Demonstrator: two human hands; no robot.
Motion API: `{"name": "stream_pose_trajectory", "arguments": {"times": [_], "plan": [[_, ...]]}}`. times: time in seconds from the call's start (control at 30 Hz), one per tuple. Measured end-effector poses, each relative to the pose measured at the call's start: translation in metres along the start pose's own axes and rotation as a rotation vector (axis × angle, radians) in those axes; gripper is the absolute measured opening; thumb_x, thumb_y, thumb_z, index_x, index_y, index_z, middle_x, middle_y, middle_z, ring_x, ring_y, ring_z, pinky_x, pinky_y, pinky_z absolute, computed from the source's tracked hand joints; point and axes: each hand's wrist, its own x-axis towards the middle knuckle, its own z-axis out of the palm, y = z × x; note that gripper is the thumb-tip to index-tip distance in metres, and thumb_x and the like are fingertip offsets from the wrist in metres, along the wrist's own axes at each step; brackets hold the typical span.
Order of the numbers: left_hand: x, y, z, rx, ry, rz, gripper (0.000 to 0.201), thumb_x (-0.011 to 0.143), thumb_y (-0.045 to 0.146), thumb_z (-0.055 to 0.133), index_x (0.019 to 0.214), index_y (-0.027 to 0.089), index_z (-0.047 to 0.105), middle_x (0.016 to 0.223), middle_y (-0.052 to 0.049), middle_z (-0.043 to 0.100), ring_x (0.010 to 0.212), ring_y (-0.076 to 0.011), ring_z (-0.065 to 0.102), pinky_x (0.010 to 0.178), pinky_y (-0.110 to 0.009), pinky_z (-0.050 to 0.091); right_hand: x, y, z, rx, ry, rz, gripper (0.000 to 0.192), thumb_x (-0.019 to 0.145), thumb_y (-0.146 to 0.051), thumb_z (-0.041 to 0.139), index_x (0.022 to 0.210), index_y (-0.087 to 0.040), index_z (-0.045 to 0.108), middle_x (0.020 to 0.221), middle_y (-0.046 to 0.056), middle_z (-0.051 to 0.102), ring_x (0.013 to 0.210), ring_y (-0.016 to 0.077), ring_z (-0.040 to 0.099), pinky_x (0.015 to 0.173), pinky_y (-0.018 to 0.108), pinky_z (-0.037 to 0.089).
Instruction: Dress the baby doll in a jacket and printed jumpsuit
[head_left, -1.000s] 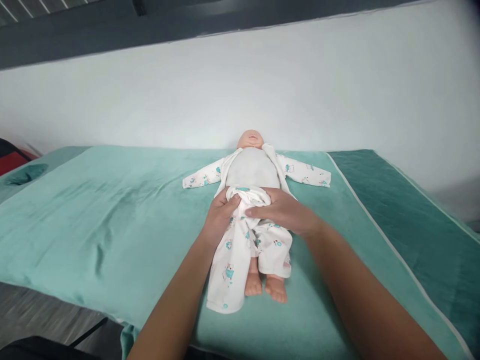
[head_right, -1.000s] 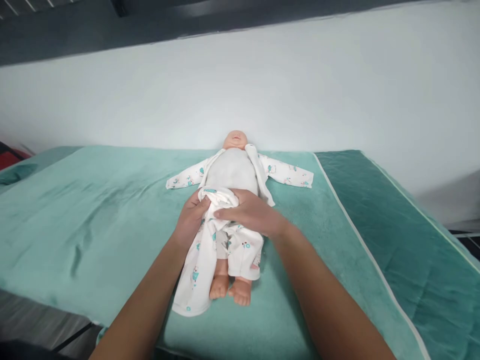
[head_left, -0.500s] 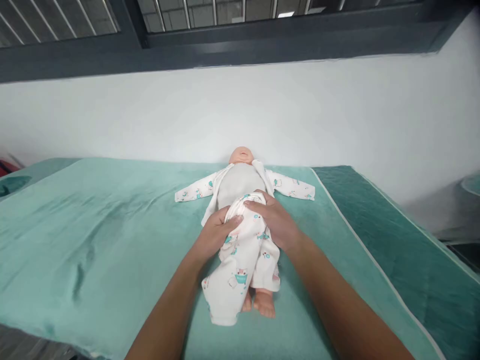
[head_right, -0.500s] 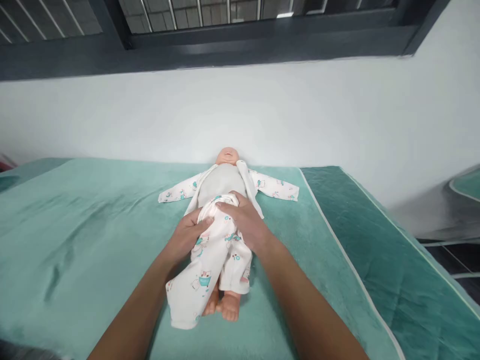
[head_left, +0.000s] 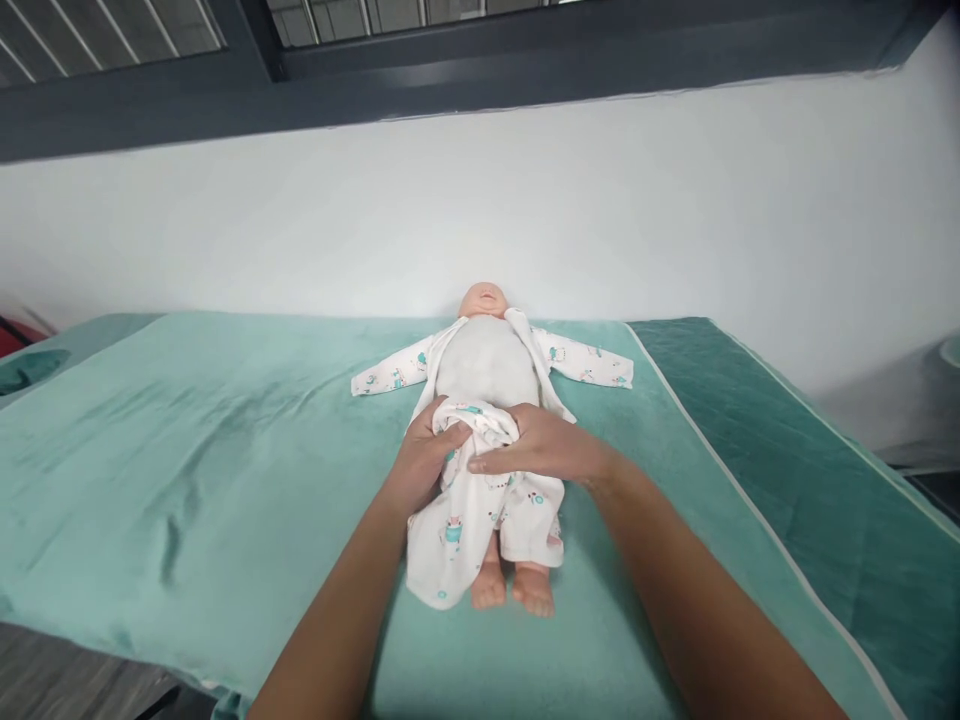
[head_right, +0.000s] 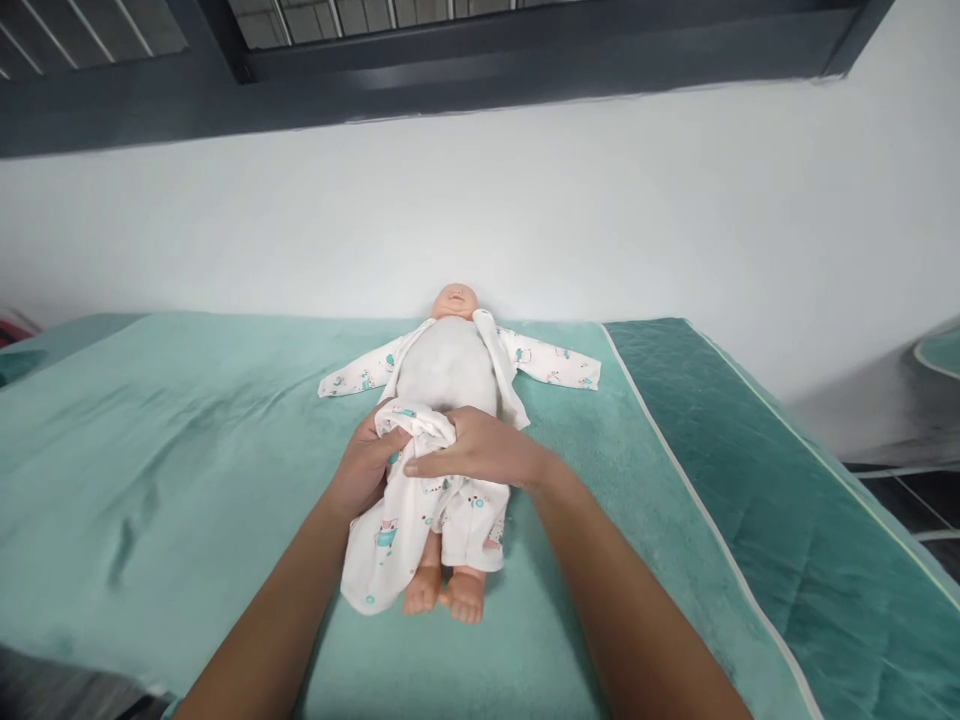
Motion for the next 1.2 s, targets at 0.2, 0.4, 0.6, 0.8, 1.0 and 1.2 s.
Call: {"name": "stream_pose_trajectory", "arguments": {"times": [0.2,0.4,0.6,0.8,1.0,1.2], "plan": [[-0.002,0.005,0.002,0.327,0.026,0.073,0.036,0.079,0.045,0.071,0.103,0.018,0.069,0.099,-0.005,0.071,0.091,-0.0196,0.063,0.079,-0.027,0.048,0.01,0.015,0.006,0.331,0.28,0.014,0.038,0.073,-0.044,0.076,0.101,-0.02,0.07,0.093,0.004,0.073,0.08,0.0198,0.068,0.071,0.032,0.053],[-0.003,0.005,0.0,0.259,-0.115,-0.042,0.032,0.067,0.035,0.082,0.088,0.015,0.07,0.08,-0.003,0.07,0.073,-0.017,0.062,0.067,-0.026,0.049,0.012,0.011,0.011,0.311,0.342,0.009,0.042,0.074,-0.047,0.075,0.108,-0.022,0.068,0.104,0.005,0.073,0.094,0.0226,0.068,0.076,0.032,0.054],[-0.021,0.001,0.017,-0.032,0.158,0.042,0.033,0.072,0.038,0.079,0.093,0.014,0.069,0.081,-0.004,0.069,0.066,-0.0126,0.06,0.064,-0.025,0.05,0.007,0.006,0.009,0.058,0.255,-0.045,0.037,0.079,-0.048,0.07,0.107,-0.023,0.067,0.103,0.002,0.071,0.097,0.0205,0.065,0.081,0.031,0.05],[-0.07,0.007,0.038,-0.177,0.215,-0.098,0.04,0.076,0.037,0.075,0.108,0.014,0.068,0.082,-0.006,0.069,0.067,-0.0134,0.06,0.064,-0.024,0.049,0.0,0.002,0.001,-0.229,0.035,-0.041,0.033,0.074,-0.046,0.073,0.092,-0.019,0.066,0.09,0.001,0.068,0.084,0.0186,0.061,0.071,0.028,0.045],[-0.116,0.015,0.07,-0.127,0.328,-0.211,0.036,0.079,0.04,0.072,0.103,0.014,0.069,0.079,-0.005,0.066,0.068,-0.0133,0.056,0.062,-0.023,0.045,0.003,0.01,0.003,-0.346,-0.085,-0.111,0.01,0.073,-0.023,0.063,0.08,-0.017,0.064,0.081,0.0,0.066,0.079,0.0176,0.059,0.067,0.026,0.042],[-0.141,0.014,0.088,-0.127,0.466,-0.229,0.035,0.076,0.041,0.073,0.099,0.015,0.07,0.085,-0.006,0.068,0.079,-0.0189,0.059,0.075,-0.029,0.046,0.001,0.009,0.006,-0.498,-0.102,-0.128,0.012,0.07,-0.017,0.056,0.076,-0.018,0.066,0.081,-0.001,0.069,0.077,0.0161,0.06,0.067,0.024,0.042]]}}
